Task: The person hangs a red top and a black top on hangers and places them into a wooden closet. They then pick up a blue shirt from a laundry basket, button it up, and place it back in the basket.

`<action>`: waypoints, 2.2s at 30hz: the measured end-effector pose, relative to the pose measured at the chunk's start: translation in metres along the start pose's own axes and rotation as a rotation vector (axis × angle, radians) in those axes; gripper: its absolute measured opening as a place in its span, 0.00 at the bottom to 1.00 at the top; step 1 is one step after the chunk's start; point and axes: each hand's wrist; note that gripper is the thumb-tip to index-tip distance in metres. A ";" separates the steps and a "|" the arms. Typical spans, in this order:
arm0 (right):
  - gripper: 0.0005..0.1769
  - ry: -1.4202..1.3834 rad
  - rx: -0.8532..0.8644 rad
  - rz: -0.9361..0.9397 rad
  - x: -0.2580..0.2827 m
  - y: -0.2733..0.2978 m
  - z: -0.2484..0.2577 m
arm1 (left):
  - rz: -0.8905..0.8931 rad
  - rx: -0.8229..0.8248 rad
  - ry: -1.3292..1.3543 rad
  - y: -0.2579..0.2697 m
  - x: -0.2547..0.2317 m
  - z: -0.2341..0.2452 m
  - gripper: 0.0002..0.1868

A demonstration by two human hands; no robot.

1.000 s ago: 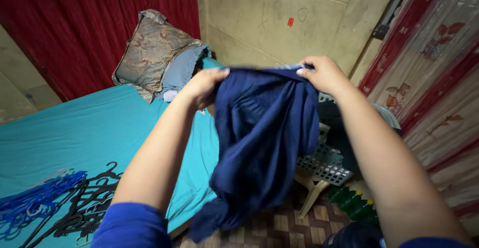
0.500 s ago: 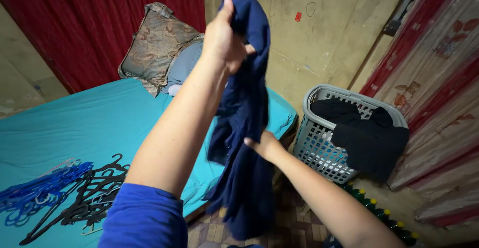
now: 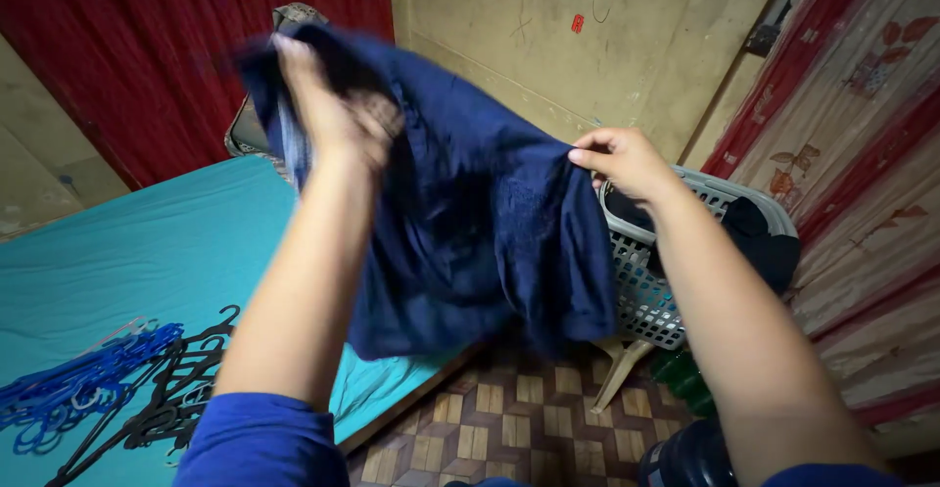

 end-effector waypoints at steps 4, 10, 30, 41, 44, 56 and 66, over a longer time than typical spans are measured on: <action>0.09 0.190 -0.085 0.247 -0.002 -0.001 -0.010 | 0.379 -1.306 -0.641 0.008 0.044 0.008 0.67; 0.10 0.046 -0.257 0.032 0.020 0.011 0.015 | 0.107 -1.108 -0.382 0.004 0.017 0.004 0.81; 0.18 0.111 -0.141 -0.002 -0.149 0.033 0.021 | 1.072 -1.456 -1.366 -0.071 -0.008 -0.006 0.34; 0.09 0.379 -0.346 0.154 -0.046 0.022 0.109 | 0.291 -1.337 -0.710 0.009 -0.096 0.027 0.35; 0.08 0.460 -0.605 0.158 -0.039 0.026 0.102 | 0.897 -1.474 -1.065 -0.008 -0.077 0.008 0.36; 0.31 0.324 -0.130 0.311 0.027 0.017 -0.121 | 0.787 -1.323 -0.641 -0.081 0.116 -0.020 0.30; 0.07 0.093 0.083 0.028 0.078 0.010 -0.056 | 0.671 -0.589 -1.946 -0.043 0.144 -0.062 0.45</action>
Point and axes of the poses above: each hand's wrist, its own y-axis away from the middle knuckle, its own z-axis out of the back of the hand, x = y × z, and after that the axes turned 1 degree about x, right-handed
